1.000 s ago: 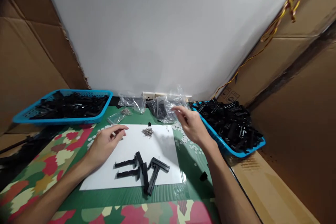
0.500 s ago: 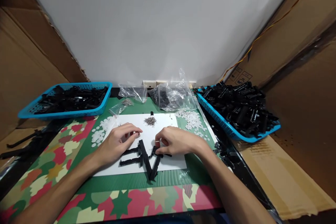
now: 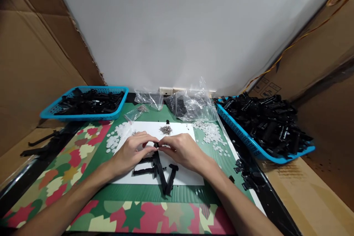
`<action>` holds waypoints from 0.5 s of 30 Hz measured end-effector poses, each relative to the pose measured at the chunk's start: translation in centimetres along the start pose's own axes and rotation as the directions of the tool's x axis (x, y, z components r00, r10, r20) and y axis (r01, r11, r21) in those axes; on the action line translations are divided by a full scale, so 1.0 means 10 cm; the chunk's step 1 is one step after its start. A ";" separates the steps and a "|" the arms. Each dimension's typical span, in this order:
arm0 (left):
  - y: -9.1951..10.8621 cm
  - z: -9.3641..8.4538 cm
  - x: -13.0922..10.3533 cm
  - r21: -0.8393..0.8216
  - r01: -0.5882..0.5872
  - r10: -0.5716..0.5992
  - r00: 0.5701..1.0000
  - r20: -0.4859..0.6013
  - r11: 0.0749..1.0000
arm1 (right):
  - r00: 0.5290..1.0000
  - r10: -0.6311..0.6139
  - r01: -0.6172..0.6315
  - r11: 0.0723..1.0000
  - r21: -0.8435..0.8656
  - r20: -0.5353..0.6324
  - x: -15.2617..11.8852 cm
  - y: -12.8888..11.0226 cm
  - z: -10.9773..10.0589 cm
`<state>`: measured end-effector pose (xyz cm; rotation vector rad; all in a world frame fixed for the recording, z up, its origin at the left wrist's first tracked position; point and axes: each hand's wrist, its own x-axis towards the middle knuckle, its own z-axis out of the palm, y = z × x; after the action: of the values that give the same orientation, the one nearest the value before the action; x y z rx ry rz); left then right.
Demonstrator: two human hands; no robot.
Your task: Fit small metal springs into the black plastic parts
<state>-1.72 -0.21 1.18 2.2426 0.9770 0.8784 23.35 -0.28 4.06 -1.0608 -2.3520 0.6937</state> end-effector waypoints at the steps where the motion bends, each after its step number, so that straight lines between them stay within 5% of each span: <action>1: -0.01 0.00 0.00 0.021 0.007 -0.006 1.000 -0.016 1.000 | 0.999 0.030 -0.030 1.000 -0.003 -0.018 0.01 0.04 -0.01; 7: -0.09 -0.04 0.01 0.107 0.072 -0.064 0.995 -0.079 0.992 | 0.928 0.334 -0.346 0.937 -0.051 -0.164 0.08 0.37 -0.06; 15: -0.11 -0.03 0.00 0.087 0.041 -0.030 0.993 -0.117 0.995 | 0.891 0.430 -0.444 0.893 -0.073 -0.147 0.13 0.35 0.09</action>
<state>-2.44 0.53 0.65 2.2622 1.1258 0.9755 23.89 2.51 1.50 -1.6624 -2.0723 0.6370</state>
